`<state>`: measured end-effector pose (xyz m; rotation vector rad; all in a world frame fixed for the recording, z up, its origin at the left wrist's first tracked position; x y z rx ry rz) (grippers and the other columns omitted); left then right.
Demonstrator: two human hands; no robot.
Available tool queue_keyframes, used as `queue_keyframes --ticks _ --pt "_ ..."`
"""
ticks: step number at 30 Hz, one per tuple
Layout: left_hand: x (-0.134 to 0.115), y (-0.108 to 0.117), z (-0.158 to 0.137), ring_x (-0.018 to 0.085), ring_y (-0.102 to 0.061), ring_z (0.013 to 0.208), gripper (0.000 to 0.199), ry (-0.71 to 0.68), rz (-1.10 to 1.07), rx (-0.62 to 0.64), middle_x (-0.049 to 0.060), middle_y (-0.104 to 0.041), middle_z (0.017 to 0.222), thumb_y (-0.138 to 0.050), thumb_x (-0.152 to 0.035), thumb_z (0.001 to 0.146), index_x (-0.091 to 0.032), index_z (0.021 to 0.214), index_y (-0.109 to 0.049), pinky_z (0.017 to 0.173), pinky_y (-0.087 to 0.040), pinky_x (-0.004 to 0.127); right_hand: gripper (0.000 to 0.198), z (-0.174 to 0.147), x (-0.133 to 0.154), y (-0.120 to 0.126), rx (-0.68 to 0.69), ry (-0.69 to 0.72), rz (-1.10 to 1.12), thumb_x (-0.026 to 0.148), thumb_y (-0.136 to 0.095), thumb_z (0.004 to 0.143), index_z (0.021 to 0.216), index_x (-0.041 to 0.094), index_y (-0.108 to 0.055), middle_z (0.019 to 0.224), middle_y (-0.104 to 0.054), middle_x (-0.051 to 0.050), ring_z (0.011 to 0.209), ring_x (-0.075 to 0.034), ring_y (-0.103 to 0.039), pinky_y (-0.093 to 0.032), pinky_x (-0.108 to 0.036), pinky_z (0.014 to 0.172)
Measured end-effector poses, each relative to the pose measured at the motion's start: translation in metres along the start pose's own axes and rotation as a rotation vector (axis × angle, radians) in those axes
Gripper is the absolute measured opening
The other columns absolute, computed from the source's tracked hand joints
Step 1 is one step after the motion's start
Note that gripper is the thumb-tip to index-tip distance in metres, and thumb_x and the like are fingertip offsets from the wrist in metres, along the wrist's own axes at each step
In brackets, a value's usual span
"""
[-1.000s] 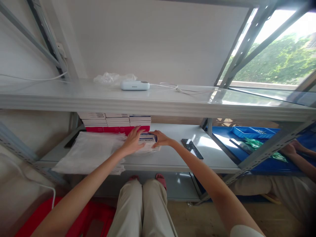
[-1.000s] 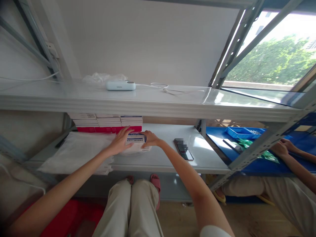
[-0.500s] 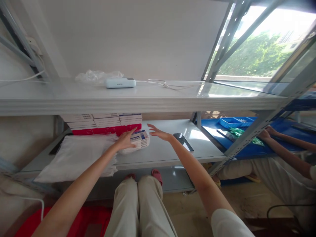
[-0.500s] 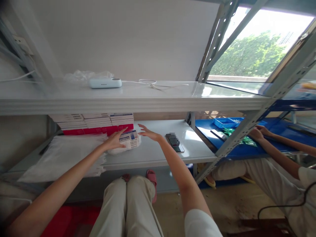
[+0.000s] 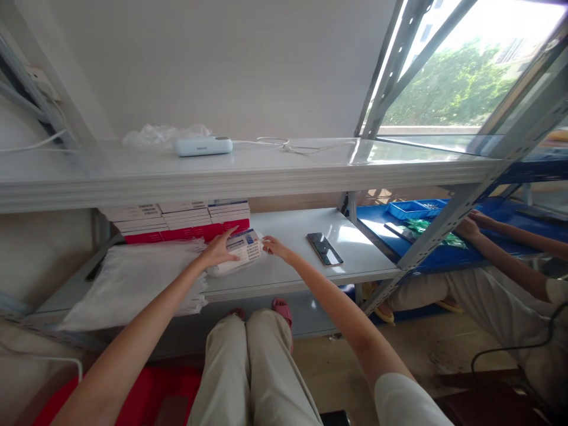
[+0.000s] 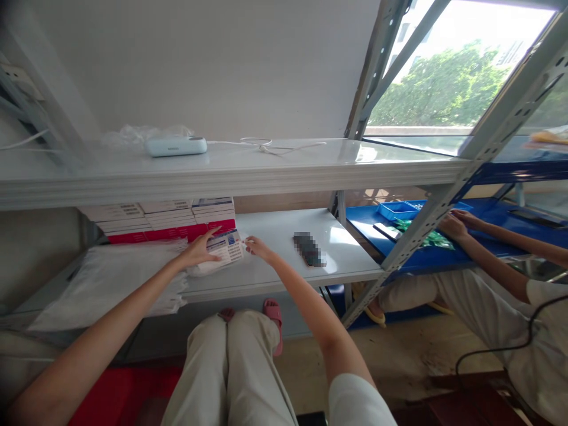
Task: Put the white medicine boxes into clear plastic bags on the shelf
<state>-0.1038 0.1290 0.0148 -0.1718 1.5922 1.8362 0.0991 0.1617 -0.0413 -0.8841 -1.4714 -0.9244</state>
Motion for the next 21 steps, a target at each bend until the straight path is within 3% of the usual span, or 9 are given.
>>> queue_keyframes --ticks 6,9,15,21 --pt "-0.01 0.0 -0.003 0.032 -0.044 0.125 0.098 -0.015 0.168 0.006 0.012 -0.045 0.14 -0.078 -0.035 0.057 -0.023 0.142 -0.032 0.103 -0.033 0.044 0.029 -0.004 0.002 0.002 -0.018 -0.035 0.106 0.045 -0.064 0.066 0.073 0.019 -0.054 0.047 -0.033 0.009 0.043 -0.006 -0.025 -0.015 -0.021 0.044" --pt "-0.017 -0.002 -0.004 0.032 -0.044 0.125 0.094 -0.027 0.182 0.012 0.01 -0.046 0.14 -0.076 -0.034 0.059 -0.024 0.142 -0.032 0.104 -0.033 0.045 0.034 -0.007 0.008 0.003 -0.054 -0.016 0.173 0.048 -0.059 0.066 0.083 0.018 -0.058 0.046 -0.023 0.011 0.042 -0.006 -0.016 -0.01 -0.023 0.043" --pt "-0.033 -0.011 -0.005 0.034 -0.043 0.125 0.092 -0.079 0.219 0.009 0.01 -0.047 0.139 -0.075 -0.032 0.061 -0.028 0.142 -0.033 0.104 -0.031 0.046 0.045 -0.02 0.029 -0.004 -0.111 0.128 0.281 0.05 -0.057 0.069 0.099 0.016 -0.061 0.046 -0.023 0.01 0.044 -0.008 -0.018 -0.013 -0.025 0.045" --pt "-0.037 -0.011 -0.006 0.035 -0.044 0.122 0.086 0.007 0.372 -0.095 0.013 -0.047 0.135 -0.071 -0.034 0.068 -0.029 0.143 -0.03 0.101 -0.03 0.048 0.046 -0.03 0.031 -0.011 -0.119 0.113 0.31 0.045 -0.06 0.07 0.105 0.017 -0.059 0.043 -0.025 0.012 0.04 -0.007 -0.02 -0.016 -0.024 0.043"
Point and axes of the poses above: each hand's wrist, its own z-axis towards the middle knuckle, its own y-axis out of the back of the hand, x = y × z, the point moved 6 cm from there along z, towards the middle knuckle
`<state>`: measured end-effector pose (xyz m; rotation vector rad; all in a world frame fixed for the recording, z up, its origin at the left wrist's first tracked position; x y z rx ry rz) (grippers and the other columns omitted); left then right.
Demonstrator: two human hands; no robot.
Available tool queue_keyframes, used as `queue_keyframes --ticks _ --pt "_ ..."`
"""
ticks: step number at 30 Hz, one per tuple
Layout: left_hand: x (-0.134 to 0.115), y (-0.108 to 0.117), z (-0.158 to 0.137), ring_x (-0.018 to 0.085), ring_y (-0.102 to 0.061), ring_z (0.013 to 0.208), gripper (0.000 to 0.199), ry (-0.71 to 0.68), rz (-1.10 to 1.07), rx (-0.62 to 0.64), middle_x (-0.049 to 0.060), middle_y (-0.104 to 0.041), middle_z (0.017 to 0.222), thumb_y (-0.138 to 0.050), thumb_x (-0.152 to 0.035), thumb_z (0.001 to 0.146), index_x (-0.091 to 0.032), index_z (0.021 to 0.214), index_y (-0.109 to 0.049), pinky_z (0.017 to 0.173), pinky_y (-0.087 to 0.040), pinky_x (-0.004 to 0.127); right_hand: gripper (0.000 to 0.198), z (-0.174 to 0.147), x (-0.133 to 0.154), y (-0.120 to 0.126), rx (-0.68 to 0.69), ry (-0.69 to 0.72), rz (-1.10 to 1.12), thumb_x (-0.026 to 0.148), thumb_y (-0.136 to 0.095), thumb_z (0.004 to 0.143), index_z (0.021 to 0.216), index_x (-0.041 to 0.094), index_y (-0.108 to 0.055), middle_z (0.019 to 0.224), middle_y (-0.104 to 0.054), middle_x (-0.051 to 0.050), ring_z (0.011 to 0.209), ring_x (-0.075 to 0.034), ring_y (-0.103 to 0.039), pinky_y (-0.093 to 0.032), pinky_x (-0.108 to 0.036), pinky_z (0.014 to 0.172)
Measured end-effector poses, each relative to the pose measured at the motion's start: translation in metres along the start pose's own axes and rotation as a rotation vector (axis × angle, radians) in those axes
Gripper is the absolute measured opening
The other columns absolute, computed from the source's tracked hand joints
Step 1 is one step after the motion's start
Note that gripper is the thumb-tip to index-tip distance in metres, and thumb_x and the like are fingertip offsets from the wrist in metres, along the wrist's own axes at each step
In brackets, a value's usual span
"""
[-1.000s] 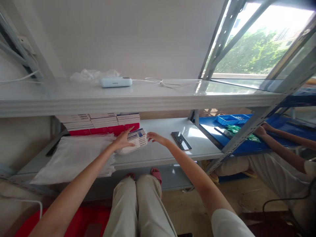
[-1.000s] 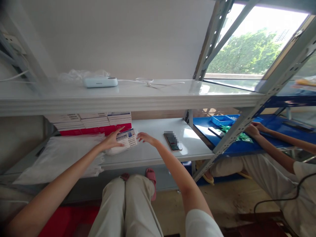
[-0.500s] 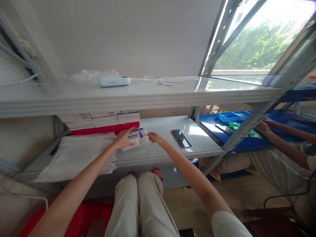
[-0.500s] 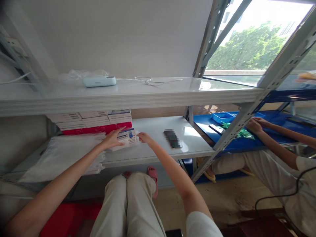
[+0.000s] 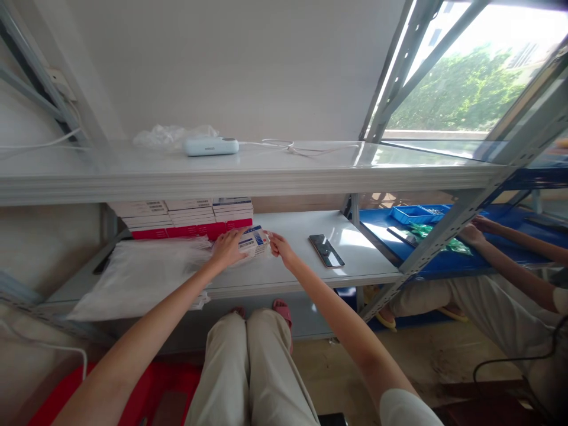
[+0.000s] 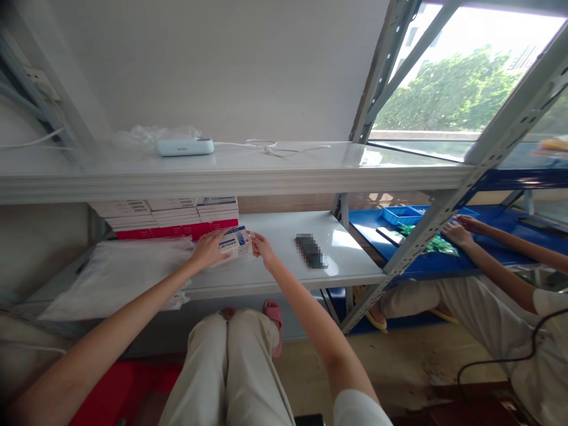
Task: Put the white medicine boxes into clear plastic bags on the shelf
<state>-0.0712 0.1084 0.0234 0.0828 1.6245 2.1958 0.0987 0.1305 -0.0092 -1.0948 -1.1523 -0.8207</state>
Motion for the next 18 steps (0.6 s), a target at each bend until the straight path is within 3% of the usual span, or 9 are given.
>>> queue_keyframes --ticks 3,8,11,14,16,18 --pt "-0.005 -0.007 0.0 0.034 -0.043 0.122 0.084 0.013 0.1 -0.022 0.014 -0.048 0.134 -0.069 -0.036 0.071 -0.027 0.143 -0.028 0.103 -0.028 0.048 0.049 -0.002 -0.005 -0.006 -0.012 -0.031 -0.017 0.044 -0.06 0.068 0.109 0.018 -0.057 0.045 -0.038 0.01 0.038 -0.007 -0.029 -0.02 -0.023 0.042" --pt "-0.011 -0.025 0.006 0.035 -0.045 0.12 0.084 0.031 0.25 0.045 0.014 -0.05 0.131 -0.067 -0.042 0.074 -0.029 0.145 -0.024 0.103 -0.027 0.054 0.05 -0.002 -0.015 -0.01 -0.077 -0.087 -0.038 0.04 -0.058 0.068 0.114 0.023 -0.053 0.07 -0.061 0.003 0.043 -0.007 -0.046 -0.022 -0.022 0.045" --pt "-0.013 -0.024 0.007 0.037 -0.042 0.124 0.088 -0.012 0.313 0.058 0.016 -0.046 0.136 -0.067 -0.045 0.073 -0.03 0.146 -0.021 0.105 -0.013 0.064 0.047 -0.003 -0.015 -0.002 -0.119 -0.089 -0.146 0.036 -0.056 0.068 0.113 0.024 -0.056 0.075 -0.063 0.002 0.047 -0.008 -0.049 -0.021 -0.022 0.046" --pt "-0.012 -0.014 0.001 0.039 -0.028 0.134 0.105 -0.044 0.386 0.052 0.02 -0.031 0.147 -0.076 -0.042 0.065 -0.027 0.148 -0.013 0.106 -0.006 0.065 0.044 -0.004 -0.008 0.008 -0.148 -0.056 -0.222 0.036 -0.055 0.068 0.11 0.023 -0.061 0.077 -0.063 0.0 0.05 -0.009 -0.048 -0.023 -0.022 0.047" --pt "-0.009 -0.006 -0.007 0.039 -0.025 0.135 0.113 -0.015 0.425 0.088 0.021 -0.025 0.15 -0.08 -0.033 0.061 -0.025 0.148 -0.008 0.107 -0.008 0.062 0.044 -0.004 0.0 0.012 -0.145 -0.032 -0.24 0.037 -0.054 0.07 0.109 0.023 -0.064 0.081 -0.062 -0.001 0.055 -0.01 -0.048 -0.025 -0.022 0.049" --pt "-0.004 0.003 -0.014 0.04 -0.032 0.132 0.107 0.032 0.434 0.128 0.021 -0.027 0.149 -0.075 -0.023 0.066 -0.027 0.148 -0.006 0.105 -0.017 0.06 0.045 -0.003 0.008 0.016 -0.138 0.02 -0.235 0.039 -0.053 0.071 0.112 0.023 -0.065 0.082 -0.061 -0.001 0.058 -0.009 -0.045 -0.027 -0.022 0.052"
Point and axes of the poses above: each hand's wrist, its own z-axis towards the middle knuckle, its own y-axis out of the back of the hand, x = y × z, the point moved 6 cm from there along z, towards the middle knuckle
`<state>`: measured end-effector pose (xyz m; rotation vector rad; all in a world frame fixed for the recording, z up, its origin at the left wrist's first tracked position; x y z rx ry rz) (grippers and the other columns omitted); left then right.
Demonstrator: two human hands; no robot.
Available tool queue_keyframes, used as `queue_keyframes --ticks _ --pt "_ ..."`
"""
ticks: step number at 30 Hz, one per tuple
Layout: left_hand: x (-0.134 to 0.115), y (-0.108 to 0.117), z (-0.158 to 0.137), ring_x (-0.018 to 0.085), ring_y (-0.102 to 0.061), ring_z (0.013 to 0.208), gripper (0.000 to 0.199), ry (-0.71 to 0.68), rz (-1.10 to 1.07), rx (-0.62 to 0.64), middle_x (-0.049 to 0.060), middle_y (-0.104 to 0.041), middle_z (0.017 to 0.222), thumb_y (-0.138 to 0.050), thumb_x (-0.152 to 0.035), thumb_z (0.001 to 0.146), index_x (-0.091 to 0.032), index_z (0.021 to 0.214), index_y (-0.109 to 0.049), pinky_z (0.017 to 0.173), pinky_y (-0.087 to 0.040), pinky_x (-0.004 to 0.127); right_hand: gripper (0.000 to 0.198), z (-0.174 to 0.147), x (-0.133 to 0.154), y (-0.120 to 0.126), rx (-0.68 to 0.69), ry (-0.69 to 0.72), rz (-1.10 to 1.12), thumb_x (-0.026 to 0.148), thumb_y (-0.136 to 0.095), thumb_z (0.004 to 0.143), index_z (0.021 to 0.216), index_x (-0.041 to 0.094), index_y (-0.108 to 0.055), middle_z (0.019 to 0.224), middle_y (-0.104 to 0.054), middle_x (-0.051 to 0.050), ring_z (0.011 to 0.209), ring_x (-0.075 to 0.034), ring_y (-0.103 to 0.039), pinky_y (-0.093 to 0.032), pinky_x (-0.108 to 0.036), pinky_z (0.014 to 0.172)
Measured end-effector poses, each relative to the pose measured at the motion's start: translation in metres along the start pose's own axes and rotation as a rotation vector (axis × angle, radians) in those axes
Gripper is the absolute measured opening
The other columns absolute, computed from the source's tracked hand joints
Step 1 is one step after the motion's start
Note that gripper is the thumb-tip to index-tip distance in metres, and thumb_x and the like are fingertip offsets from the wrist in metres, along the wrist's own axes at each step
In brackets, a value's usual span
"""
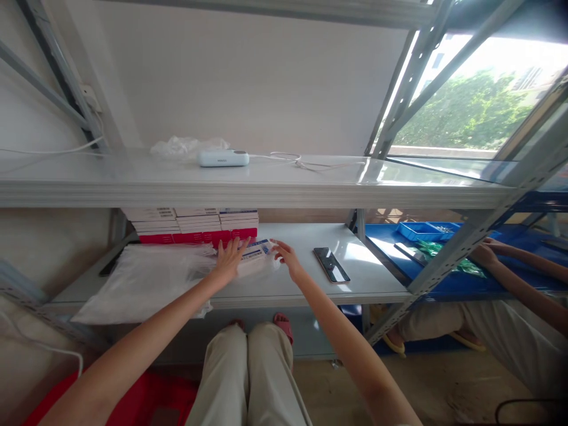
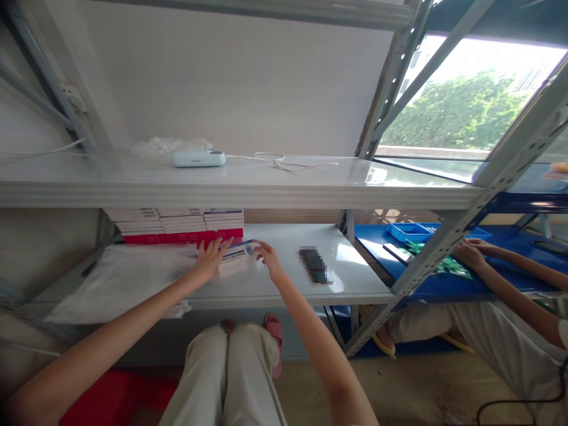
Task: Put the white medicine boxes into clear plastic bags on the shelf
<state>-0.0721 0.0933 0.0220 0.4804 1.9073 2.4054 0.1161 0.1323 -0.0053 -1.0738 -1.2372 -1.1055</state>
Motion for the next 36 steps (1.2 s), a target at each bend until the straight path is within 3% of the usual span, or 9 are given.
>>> queue_keyframes --ticks 4,9,12,17,20,24,28,32,36 --pt "0.02 0.013 -0.009 0.037 -0.051 0.115 0.08 0.098 -0.038 0.053 0.023 -0.05 0.13 -0.055 -0.012 0.079 -0.023 0.148 -0.015 0.097 -0.031 0.055 0.057 0.005 0.006 0.003 -0.018 0.074 0.055 0.042 -0.054 0.073 0.127 0.024 -0.057 0.072 -0.053 0.002 0.055 -0.009 -0.034 -0.025 -0.022 0.053" --pt "0.044 0.022 -0.006 0.03 -0.062 0.097 0.033 0.164 -0.184 0.103 0.018 -0.066 0.098 -0.04 -0.018 0.09 -0.012 0.116 -0.059 0.087 -0.041 0.042 0.065 0.013 0.006 -0.004 0.016 0.191 0.063 0.042 -0.055 0.075 0.137 0.022 -0.046 0.067 -0.044 0.004 0.059 -0.01 -0.035 -0.03 -0.024 0.058" --pt "0.058 0.028 -0.005 0.027 -0.063 0.093 0.032 0.243 -0.261 0.047 0.014 -0.069 0.093 -0.036 -0.025 0.093 -0.015 0.099 -0.066 0.08 -0.044 0.036 0.062 0.015 0.009 -0.003 -0.002 0.28 0.038 0.041 -0.054 0.076 0.135 0.021 -0.049 0.066 -0.044 0.004 0.061 -0.011 -0.036 -0.032 -0.025 0.062" --pt "0.075 0.027 -0.01 0.022 -0.064 0.088 0.029 0.364 -0.484 -0.059 0.006 -0.071 0.09 -0.043 -0.034 0.09 -0.021 0.097 -0.068 0.075 -0.045 0.03 0.055 0.016 0.007 0.009 -0.175 0.292 0.101 0.041 -0.051 0.078 0.129 0.019 -0.056 0.069 -0.053 0.002 0.065 -0.012 -0.044 -0.036 -0.026 0.067" --pt "0.069 0.025 -0.014 0.023 -0.061 0.097 0.024 0.309 -0.462 -0.102 0.007 -0.068 0.099 -0.049 -0.024 0.086 -0.021 0.105 -0.065 0.084 -0.044 0.033 0.046 0.019 0.005 0.01 -0.199 0.307 0.129 0.046 -0.052 0.077 0.114 0.023 -0.067 0.102 -0.063 -0.004 0.095 -0.018 -0.053 -0.039 -0.029 0.082" --pt "0.036 0.038 -0.011 0.027 -0.043 0.123 0.049 0.064 -0.259 -0.306 0.012 -0.047 0.135 -0.045 -0.005 0.081 -0.02 0.127 -0.049 0.1 -0.035 0.043 0.044 0.031 -0.004 0.011 -0.226 0.196 0.107 0.055 -0.051 0.075 0.099 0.024 -0.072 0.129 -0.055 -0.004 0.121 -0.026 -0.044 -0.037 -0.036 0.095" --pt "0.001 0.031 0.013 0.025 -0.046 0.121 0.044 -0.163 -0.165 -0.173 0.012 -0.051 0.131 -0.039 -0.005 0.086 -0.021 0.126 -0.05 0.099 -0.036 0.042 0.055 0.045 -0.012 0.008 -0.107 0.081 0.181 0.058 -0.053 0.075 0.12 0.028 -0.062 0.122 -0.062 -0.005 0.114 -0.027 -0.053 -0.041 -0.04 0.092" --pt "0.0 0.017 0.036 0.027 -0.052 0.114 0.038 -0.137 -0.131 0.031 0.014 -0.059 0.118 -0.042 -0.002 0.084 -0.019 0.114 -0.058 0.096 -0.038 0.043 0.074 0.054 -0.006 0.006 0.032 0.213 0.123 0.048 -0.062 0.071 0.14 0.033 -0.039 0.112 -0.067 -0.003 0.096 -0.022 -0.061 -0.047 -0.036 0.082" --pt "0.011 0.017 0.045 0.028 -0.054 0.111 0.034 -0.117 -0.155 0.019 0.015 -0.061 0.112 -0.042 -0.002 0.083 -0.016 0.105 -0.063 0.095 -0.038 0.042 0.055 0.068 -0.005 0.01 0.042 0.313 -0.295 0.032 -0.068 0.062 0.117 0.026 -0.064 0.09 -0.07 -0.004 0.072 -0.017 -0.059 -0.047 -0.031 0.072"
Point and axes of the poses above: each hand's wrist, its own z-axis towards the middle knuckle, its own y-axis out of the back of the hand, x = y × z, the point moved 6 cm from there along z, towards the middle knuckle
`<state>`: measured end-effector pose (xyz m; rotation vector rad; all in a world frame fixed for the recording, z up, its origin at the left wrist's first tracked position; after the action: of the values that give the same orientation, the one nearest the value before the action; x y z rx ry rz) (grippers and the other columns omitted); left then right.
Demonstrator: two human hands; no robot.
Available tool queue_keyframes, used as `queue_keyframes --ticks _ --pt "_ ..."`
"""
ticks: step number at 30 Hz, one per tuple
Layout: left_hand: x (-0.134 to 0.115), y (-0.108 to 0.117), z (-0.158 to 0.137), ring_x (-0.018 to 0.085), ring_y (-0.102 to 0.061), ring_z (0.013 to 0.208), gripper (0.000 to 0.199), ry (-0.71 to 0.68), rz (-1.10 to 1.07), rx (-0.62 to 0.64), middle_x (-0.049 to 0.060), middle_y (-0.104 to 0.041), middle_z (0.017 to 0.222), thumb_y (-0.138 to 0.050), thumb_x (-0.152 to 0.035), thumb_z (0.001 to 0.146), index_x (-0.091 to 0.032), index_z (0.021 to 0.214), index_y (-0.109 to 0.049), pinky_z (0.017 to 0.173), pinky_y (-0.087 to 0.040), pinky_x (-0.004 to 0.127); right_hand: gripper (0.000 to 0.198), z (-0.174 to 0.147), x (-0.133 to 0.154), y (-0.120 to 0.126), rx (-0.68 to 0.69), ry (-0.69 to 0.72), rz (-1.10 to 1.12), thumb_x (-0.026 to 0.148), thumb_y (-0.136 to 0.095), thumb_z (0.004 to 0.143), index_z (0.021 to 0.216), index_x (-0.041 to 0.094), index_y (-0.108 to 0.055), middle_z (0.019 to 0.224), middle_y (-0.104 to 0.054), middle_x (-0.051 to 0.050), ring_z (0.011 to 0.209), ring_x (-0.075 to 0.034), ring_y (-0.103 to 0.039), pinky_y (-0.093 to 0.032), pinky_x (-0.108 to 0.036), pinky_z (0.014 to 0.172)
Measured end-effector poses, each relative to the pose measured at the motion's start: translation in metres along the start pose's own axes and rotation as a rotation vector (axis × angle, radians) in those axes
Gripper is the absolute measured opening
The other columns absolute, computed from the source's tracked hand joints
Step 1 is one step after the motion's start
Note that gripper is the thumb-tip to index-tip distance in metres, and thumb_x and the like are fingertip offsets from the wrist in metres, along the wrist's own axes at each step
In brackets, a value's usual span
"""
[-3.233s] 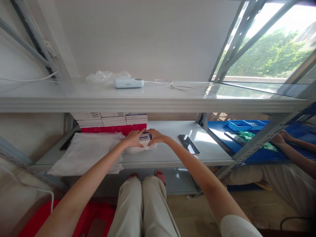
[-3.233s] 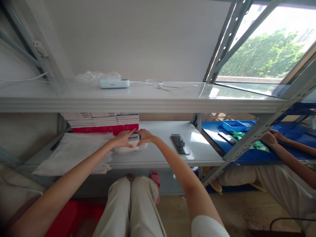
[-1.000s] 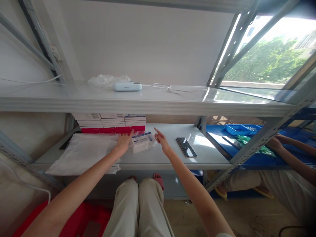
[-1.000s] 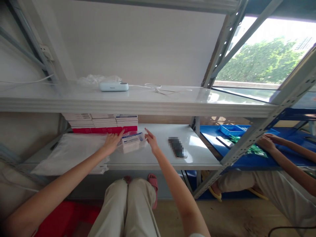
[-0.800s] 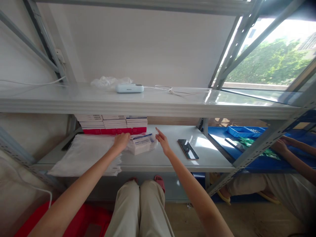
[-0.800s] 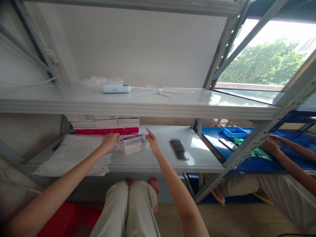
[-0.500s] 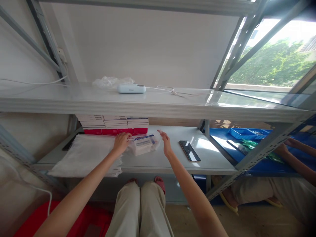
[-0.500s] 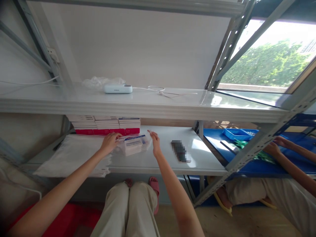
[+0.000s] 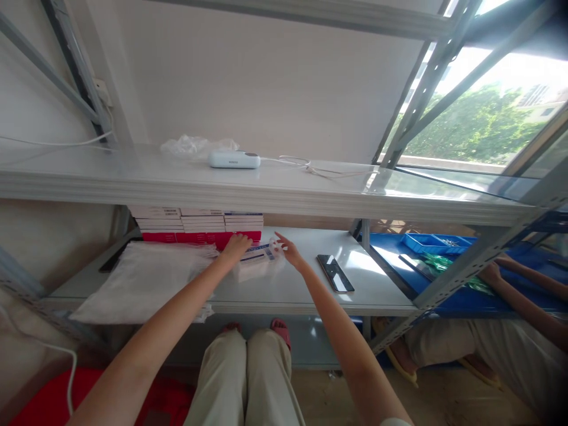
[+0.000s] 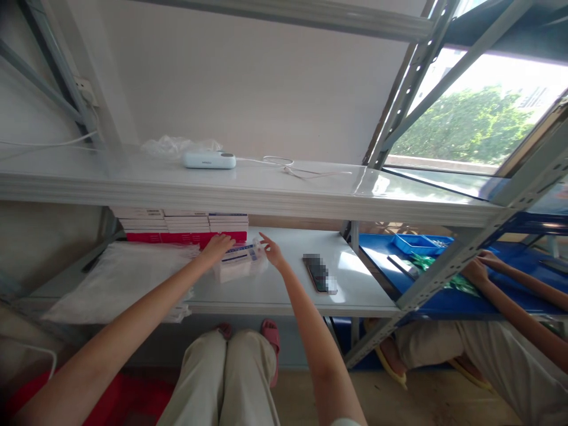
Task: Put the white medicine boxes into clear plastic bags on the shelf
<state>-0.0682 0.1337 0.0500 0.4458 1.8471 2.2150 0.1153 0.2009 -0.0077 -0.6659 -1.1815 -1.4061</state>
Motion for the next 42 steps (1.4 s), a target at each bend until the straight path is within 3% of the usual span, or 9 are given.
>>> queue_keyframes --ticks 4,10,14,17,20,26,32,38,42 --pt "0.007 0.001 0.003 0.028 -0.051 0.113 0.031 0.006 -0.049 -0.048 0.015 -0.062 0.111 -0.039 -0.006 0.086 -0.015 0.099 -0.066 0.093 -0.04 0.04 0.01 0.014 -0.003 0.001 -0.025 0.013 -0.171 0.023 -0.068 0.06 0.069 0.021 -0.073 0.067 -0.066 -0.003 0.06 -0.015 -0.052 -0.043 -0.03 0.067" --pt "0.048 0.005 -0.009 0.02 -0.061 0.097 0.028 0.493 -0.399 -0.309 0.006 -0.067 0.107 -0.041 -0.03 0.091 -0.02 0.1 -0.066 0.079 -0.046 0.029 0.029 0.018 -0.003 0.003 -0.249 0.02 -0.101 0.034 -0.043 0.082 0.089 0.019 -0.067 0.088 -0.068 -0.007 0.081 -0.018 -0.06 -0.044 -0.032 0.077" --pt "0.054 0.0 -0.014 0.021 -0.062 0.095 0.027 0.579 -0.512 -0.314 0.004 -0.069 0.103 -0.042 -0.033 0.091 -0.022 0.099 -0.066 0.076 -0.046 0.03 0.03 0.009 -0.005 -0.007 -0.147 0.056 -0.084 0.038 -0.059 0.075 0.099 0.023 -0.066 0.105 -0.067 -0.006 0.094 -0.02 -0.06 -0.045 -0.031 0.079" --pt "0.042 0.006 -0.013 0.023 -0.058 0.101 0.028 0.486 -0.39 -0.351 0.007 -0.066 0.106 -0.039 -0.026 0.092 -0.02 0.103 -0.063 0.081 -0.046 0.033 0.022 0.006 -0.005 -0.015 0.015 0.079 -0.179 0.029 -0.066 0.07 0.091 0.026 -0.071 0.1 -0.069 -0.003 0.089 -0.019 -0.061 -0.045 -0.032 0.081" --pt "0.02 0.015 -0.013 0.026 -0.048 0.114 0.033 0.277 -0.19 -0.391 0.011 -0.056 0.12 -0.037 -0.013 0.089 -0.018 0.114 -0.058 0.093 -0.04 0.039 0.009 0.009 -0.002 -0.011 -0.04 0.067 -0.261 0.026 -0.062 0.073 0.073 0.024 -0.071 0.09 -0.069 -0.003 0.085 -0.019 -0.061 -0.042 -0.034 0.085" --pt "-0.032 -0.007 -0.02 0.022 -0.041 0.123 0.036 -0.272 -0.055 -0.104 0.008 -0.052 0.125 -0.035 -0.009 0.089 -0.022 0.116 -0.055 0.104 -0.032 0.037 0.018 0.018 0.002 -0.008 -0.196 0.032 -0.285 0.029 -0.05 0.082 0.077 0.022 -0.066 0.09 -0.066 -0.005 0.08 -0.018 -0.057 -0.042 -0.032 0.079" --pt "-0.028 -0.03 -0.017 0.023 -0.043 0.124 0.043 -0.207 -0.143 -0.065 0.012 -0.049 0.132 -0.045 -0.031 0.09 -0.02 0.131 -0.042 0.101 -0.036 0.036 0.022 -0.002 0.026 -0.008 -0.273 0.104 -0.387 0.042 -0.051 0.084 0.087 0.023 -0.062 0.095 -0.063 -0.006 0.088 -0.02 -0.054 -0.039 -0.032 0.08" --pt "-0.015 -0.037 -0.011 0.027 -0.035 0.132 0.057 -0.106 -0.19 0.027 0.013 -0.039 0.144 -0.051 -0.041 0.086 -0.021 0.138 -0.035 0.104 -0.031 0.041 0.012 -0.002 0.033 -0.017 0.013 -0.109 -0.407 0.023 -0.076 0.059 0.058 0.022 -0.064 0.064 -0.061 -0.004 0.083 -0.024 -0.056 -0.034 -0.035 0.078" --pt "-0.011 -0.037 -0.012 0.031 -0.038 0.131 0.077 -0.036 -0.193 0.147 0.014 -0.038 0.144 -0.063 -0.042 0.077 -0.025 0.142 -0.028 0.104 -0.031 0.044 0.01 0.004 0.034 -0.011 0.022 -0.168 -0.258 0.029 -0.065 0.069 0.065 0.021 -0.069 0.066 -0.066 -0.006 0.075 -0.022 -0.059 -0.037 -0.032 0.069"
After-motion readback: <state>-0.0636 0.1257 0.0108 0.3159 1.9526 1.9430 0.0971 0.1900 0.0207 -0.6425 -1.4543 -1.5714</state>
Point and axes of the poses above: each hand's wrist, its own z-axis towards the middle knuckle, its own y-axis out of the back of the hand, x = y × z, the point moved 6 cm from there along z, towards the middle knuckle
